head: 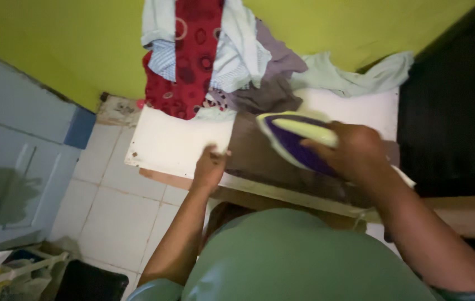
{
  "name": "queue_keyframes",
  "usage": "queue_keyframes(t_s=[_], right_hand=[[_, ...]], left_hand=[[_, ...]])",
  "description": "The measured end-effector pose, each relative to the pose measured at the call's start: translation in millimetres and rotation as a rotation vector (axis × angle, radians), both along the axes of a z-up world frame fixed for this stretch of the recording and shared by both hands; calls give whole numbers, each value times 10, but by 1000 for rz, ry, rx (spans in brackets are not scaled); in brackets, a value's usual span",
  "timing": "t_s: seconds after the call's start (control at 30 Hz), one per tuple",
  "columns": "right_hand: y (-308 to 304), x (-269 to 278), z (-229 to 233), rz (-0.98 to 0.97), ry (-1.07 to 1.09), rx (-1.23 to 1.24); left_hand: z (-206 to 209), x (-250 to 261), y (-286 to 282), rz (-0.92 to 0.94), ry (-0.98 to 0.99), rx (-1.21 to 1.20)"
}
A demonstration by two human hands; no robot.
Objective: The person irons a brown long-sleeved shirt on a white table using a purple and white iron. After finishing the brown shirt, the person folds it and places it into a wooden wardrobe. The person then picks up a light green shirt from a pile of clothes and begins to unfold it on the table.
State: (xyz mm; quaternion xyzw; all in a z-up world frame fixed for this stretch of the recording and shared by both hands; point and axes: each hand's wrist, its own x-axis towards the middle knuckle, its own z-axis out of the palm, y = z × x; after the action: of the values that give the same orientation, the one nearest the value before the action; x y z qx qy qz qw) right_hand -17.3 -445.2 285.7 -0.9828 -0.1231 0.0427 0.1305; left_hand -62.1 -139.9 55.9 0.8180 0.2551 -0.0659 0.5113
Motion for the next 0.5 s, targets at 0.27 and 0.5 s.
queue_keyframes(t_s=[0.27, 0.5], right_hand=[[966, 328, -787, 368, 95, -252], [819, 341, -995, 449, 182, -353]], left_hand=[[-520, -27, 122, -124, -202, -165], [-636, -60, 116, -92, -240, -138]])
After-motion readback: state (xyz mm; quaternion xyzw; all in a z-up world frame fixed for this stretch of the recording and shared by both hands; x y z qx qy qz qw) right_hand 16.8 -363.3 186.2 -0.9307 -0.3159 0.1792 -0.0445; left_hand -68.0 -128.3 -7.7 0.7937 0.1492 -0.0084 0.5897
